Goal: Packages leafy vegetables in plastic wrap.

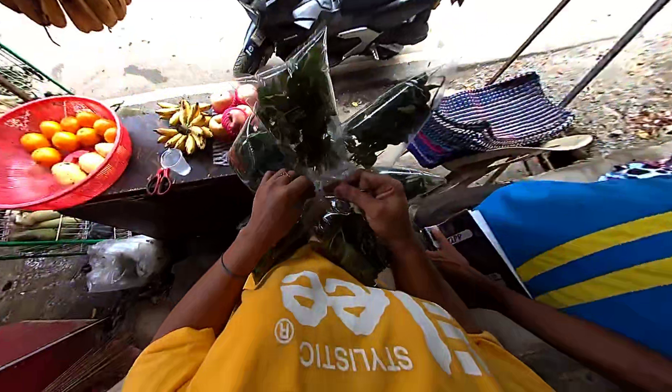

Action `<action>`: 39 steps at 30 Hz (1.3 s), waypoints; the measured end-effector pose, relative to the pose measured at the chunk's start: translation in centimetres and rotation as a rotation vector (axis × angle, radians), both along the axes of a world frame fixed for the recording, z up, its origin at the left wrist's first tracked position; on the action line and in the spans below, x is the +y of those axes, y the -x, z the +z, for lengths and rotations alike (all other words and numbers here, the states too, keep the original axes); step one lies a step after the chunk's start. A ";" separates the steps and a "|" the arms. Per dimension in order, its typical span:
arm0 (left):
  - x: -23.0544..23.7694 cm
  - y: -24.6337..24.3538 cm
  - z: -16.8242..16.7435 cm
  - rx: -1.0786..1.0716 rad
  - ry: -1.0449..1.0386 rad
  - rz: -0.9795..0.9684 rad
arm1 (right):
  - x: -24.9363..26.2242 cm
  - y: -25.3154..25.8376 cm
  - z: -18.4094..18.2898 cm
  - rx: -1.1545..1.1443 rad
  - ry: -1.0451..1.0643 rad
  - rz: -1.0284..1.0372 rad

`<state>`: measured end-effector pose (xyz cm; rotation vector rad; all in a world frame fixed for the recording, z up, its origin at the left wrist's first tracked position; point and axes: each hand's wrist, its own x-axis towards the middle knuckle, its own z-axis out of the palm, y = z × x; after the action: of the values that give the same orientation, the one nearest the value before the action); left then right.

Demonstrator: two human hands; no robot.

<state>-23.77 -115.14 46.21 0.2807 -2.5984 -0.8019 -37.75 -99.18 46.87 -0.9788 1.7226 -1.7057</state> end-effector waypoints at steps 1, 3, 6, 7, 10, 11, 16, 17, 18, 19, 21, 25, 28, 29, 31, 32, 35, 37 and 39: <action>-0.2 0.1 0.0 -0.028 -0.020 -0.006 | -0.2 -0.1 0.0 0.009 0.004 0.005; -0.7 0.5 -0.2 -0.104 -0.057 -0.031 | -0.8 -0.1 -0.3 0.027 -0.009 0.011; -1.5 1.4 -1.1 -0.182 -0.083 -0.072 | -1.5 0.1 -0.9 0.011 -0.077 -0.010; -1.5 1.6 -1.5 -0.174 -0.066 -0.077 | -1.7 0.2 -1.0 -0.023 -0.094 -0.016; -1.1 1.8 -1.8 -0.099 -0.047 -0.071 | -1.9 0.4 -0.7 -0.126 -0.100 -0.035; -1.1 1.7 -1.8 -0.085 -0.058 -0.068 | -2.0 0.4 -0.5 -0.147 -0.097 -0.033; -1.2 1.1 -1.5 -0.015 -0.092 -0.064 | -1.8 0.4 0.1 -0.127 -0.109 -0.002; -1.3 0.7 -1.6 0.003 -0.079 -0.061 | -1.9 0.0 0.2 -0.124 -0.115 0.007; -1.4 0.2 -1.7 0.018 -0.067 -0.056 | -2.0 -0.4 0.4 -0.116 -0.127 0.015; -1.4 -0.1 -1.7 0.034 -0.068 -0.053 | -2.0 -0.7 0.6 -0.108 -0.135 0.015; -1.2 -0.2 -1.3 0.058 -0.100 -0.048 | -1.6 -1.0 1.3 -0.096 -0.134 0.009; -1.3 -0.5 -1.0 0.107 -0.158 -0.029 | -1.2 -1.3 2.0 -0.140 -0.127 0.012; -1.5 -0.9 -1.4 0.142 -0.126 -0.059 | -1.0 -2.2 2.4 -0.155 -0.151 -0.012; -1.6 -1.0 -1.5 0.147 -0.122 -0.066 | -1.0 -2.4 2.4 -0.159 -0.145 -0.019; -1.6 -1.3 -1.5 0.150 -0.127 -0.076 | -0.9 -2.9 2.2 -0.173 -0.130 -0.033; -1.7 -1.5 -1.6 0.156 -0.125 -0.079 | -0.9 -3.2 2.1 -0.183 -0.124 -0.038; -1.9 -1.7 -2.0 0.165 -0.115 -0.090 | -0.8 -3.8 1.9 -0.188 -0.126 -0.059; -2.1 -1.9 -2.0 0.167 -0.107 -0.109 | -1.0 -4.1 1.8 -0.154 -0.128 -0.076; -2.4 -2.1 -1.5 0.167 -0.108 -0.124 | -1.3 -4.4 2.1 -0.112 -0.116 -0.098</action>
<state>-21.65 -117.58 44.69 0.0800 -2.4390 -0.9669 -33.36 -100.49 48.98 -0.7453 1.7996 -1.6669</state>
